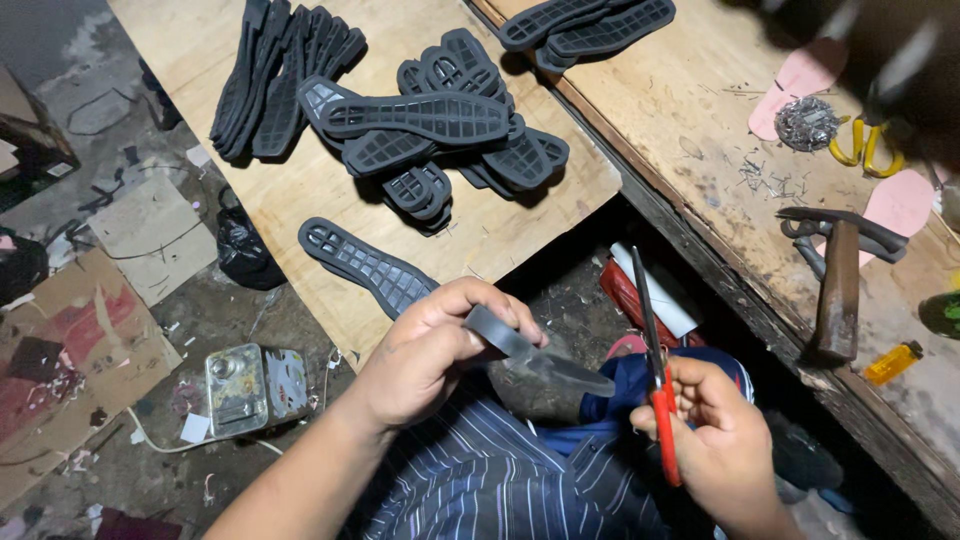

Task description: The person sits at a workbench and uses red-handled scissors to trim the edges of black rubber shoe sole components one at a time, turning each piece over to cut around its outline, then places the trimmed piece on a stack of finished soles on the bench.

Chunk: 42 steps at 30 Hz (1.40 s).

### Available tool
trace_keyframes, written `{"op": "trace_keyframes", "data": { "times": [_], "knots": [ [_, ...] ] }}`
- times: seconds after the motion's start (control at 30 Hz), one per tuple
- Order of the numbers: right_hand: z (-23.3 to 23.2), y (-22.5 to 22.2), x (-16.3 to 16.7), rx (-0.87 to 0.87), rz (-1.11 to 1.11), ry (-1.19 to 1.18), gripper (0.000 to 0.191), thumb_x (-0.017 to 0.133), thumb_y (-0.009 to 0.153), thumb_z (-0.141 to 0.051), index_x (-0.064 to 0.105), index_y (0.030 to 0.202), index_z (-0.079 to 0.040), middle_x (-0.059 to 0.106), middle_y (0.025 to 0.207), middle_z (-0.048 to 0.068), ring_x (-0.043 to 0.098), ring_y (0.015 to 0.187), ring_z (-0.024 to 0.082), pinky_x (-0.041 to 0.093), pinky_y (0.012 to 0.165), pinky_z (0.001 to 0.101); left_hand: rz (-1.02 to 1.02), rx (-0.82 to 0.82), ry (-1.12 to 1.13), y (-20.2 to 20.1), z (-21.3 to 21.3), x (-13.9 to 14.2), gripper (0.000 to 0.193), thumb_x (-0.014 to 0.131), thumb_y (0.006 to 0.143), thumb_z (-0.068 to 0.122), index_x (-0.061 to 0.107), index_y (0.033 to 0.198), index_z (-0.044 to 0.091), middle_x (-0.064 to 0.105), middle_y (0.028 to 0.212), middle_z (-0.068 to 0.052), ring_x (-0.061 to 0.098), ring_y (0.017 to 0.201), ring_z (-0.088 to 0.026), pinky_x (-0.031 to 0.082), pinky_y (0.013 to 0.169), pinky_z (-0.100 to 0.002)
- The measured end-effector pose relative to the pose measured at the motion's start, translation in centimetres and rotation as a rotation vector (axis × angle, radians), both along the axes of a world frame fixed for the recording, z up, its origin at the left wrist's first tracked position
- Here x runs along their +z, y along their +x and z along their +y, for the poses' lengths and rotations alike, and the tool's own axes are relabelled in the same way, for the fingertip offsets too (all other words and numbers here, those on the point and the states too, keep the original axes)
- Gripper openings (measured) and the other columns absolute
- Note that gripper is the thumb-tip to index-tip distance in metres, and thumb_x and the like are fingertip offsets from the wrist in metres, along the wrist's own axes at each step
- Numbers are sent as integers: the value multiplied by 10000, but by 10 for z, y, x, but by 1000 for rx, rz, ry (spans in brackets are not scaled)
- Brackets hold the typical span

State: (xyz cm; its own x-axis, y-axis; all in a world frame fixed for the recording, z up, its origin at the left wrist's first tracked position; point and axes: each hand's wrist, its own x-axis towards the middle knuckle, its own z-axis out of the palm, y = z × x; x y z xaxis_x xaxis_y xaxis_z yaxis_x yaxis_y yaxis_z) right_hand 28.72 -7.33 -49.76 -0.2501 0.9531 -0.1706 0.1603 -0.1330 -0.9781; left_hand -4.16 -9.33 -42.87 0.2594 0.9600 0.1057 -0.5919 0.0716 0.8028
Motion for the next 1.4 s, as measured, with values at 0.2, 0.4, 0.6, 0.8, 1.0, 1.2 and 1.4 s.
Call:
{"op": "trace_keyframes", "data": {
  "times": [0.2, 0.4, 0.6, 0.8, 1.0, 1.2, 1.4],
  "knots": [
    [-5, -1, 7, 12, 64, -20, 509, 729, 783, 85, 587, 1270, 39, 701, 959, 107, 692, 847, 147, 571, 796, 292, -195, 64, -127, 6, 0, -4, 172, 456, 1000, -11, 571, 1127, 3, 643, 1154, -169, 641, 1180, -322, 506, 1078, -455],
    [-9, -27, 37, 121, 217, -55, 602, 778, 717, 85, 518, 1255, 8, 702, 1150, 106, 681, 948, 151, 569, 841, 310, 199, 22, -126, 38, -12, 7, 354, 607, 916, 2, 548, 1258, 71, 613, 1132, -41, 601, 1100, -148, 501, 983, -317],
    [-8, -60, 52, -191, 212, 165, 474, 742, 880, 72, 508, 1287, 13, 638, 1131, 119, 643, 991, 134, 539, 865, 302, 992, 580, 403, 70, -39, 1, 280, 803, 939, 168, 587, 1102, 97, 632, 1115, -37, 638, 1058, -155, 564, 928, -315],
    [-4, -53, 71, -199, 773, -152, 350, 552, 956, 27, 534, 1301, 81, 673, 1121, 187, 704, 969, 229, 587, 867, 378, 403, -224, -56, 85, -47, -14, 716, 686, 953, 274, 402, 1558, 18, 518, 1489, -139, 579, 1285, -215, 528, 1035, -380],
    [-13, -54, 51, -84, 482, -295, 430, 583, 899, -14, 512, 1323, -1, 693, 1068, 165, 710, 810, 240, 588, 694, 372, 74, 220, -92, 68, -38, -10, 734, 546, 1018, 134, 137, 1617, 28, 414, 1594, -225, 534, 1393, -311, 503, 1131, -455],
    [-16, -38, 48, 35, -398, 484, 706, 863, 682, -128, 505, 1276, 4, 656, 964, 107, 639, 820, 173, 529, 751, 294, 1, 460, -131, 48, -29, 8, 592, 489, 1001, 67, 220, 1526, 16, 380, 1596, -255, 582, 1319, -377, 563, 1025, -497],
    [-14, -42, 63, 4, -525, 605, 603, 927, 632, -236, 621, 1090, 10, 636, 807, 72, 595, 611, 154, 502, 549, 277, 9, 502, -48, 42, -35, 11, 583, 496, 1010, 58, 220, 1521, 9, 347, 1607, -264, 586, 1305, -391, 565, 1030, -511]
  ]
}}
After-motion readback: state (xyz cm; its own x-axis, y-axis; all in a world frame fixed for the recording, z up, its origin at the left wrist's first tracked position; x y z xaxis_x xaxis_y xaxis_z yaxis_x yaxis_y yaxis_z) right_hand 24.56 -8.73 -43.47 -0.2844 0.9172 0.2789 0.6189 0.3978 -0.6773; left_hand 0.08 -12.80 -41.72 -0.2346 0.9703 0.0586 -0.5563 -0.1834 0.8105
